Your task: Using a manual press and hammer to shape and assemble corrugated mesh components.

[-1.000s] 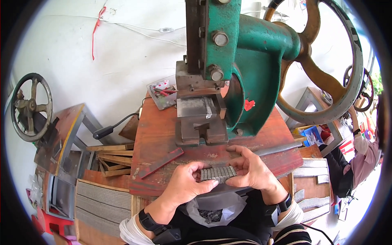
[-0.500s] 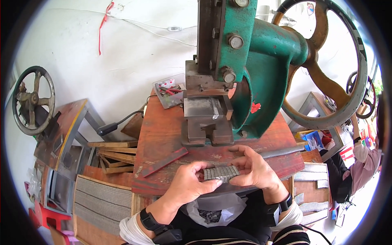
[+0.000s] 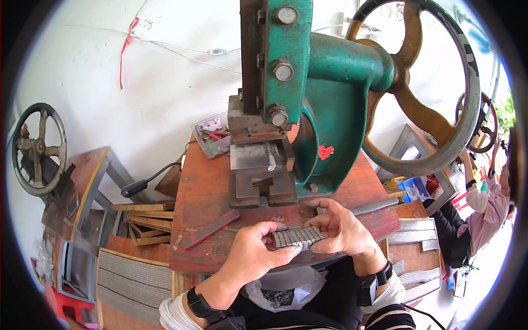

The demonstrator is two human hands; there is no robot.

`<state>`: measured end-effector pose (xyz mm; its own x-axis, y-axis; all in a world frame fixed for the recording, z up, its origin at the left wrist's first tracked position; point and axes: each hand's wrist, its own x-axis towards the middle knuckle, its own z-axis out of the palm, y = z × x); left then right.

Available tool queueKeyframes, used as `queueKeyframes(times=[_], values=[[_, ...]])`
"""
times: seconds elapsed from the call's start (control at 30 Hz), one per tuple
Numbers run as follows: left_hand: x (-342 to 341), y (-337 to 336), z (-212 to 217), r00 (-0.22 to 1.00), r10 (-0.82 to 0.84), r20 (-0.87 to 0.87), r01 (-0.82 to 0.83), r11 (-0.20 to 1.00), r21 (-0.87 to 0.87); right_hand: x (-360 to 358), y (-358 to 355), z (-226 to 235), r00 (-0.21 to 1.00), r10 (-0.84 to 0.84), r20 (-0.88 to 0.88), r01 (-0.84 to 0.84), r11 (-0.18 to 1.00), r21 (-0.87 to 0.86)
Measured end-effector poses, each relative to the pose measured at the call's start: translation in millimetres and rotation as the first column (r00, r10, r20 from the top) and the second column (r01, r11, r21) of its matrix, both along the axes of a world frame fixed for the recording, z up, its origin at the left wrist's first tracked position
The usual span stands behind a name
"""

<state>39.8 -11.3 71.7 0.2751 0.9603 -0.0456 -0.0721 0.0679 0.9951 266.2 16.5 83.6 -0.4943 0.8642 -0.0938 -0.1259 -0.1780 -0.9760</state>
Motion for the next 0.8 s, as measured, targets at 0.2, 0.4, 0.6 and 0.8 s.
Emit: queueKeyframes(times=[0.2,0.4,0.6,0.8], values=[[0,-5,0,0.999,0.020,-0.033,-0.019,0.999,0.031,-1,-1,-2,0.997,0.016,0.074,-0.020,0.998,0.053],[-24,-5,-29,0.981,0.045,-0.189,-0.014,0.987,0.163,-17,6,-25,0.982,0.077,0.174,-0.110,0.976,0.188],[-41,5,-56,0.809,0.284,-0.514,0.080,0.814,0.575,-37,12,-51,0.897,-0.116,0.425,-0.197,0.757,0.623],[-33,6,-69,0.649,0.455,-0.610,0.121,0.729,0.673,-35,16,-71,0.835,-0.231,0.500,-0.305,0.562,0.769]])
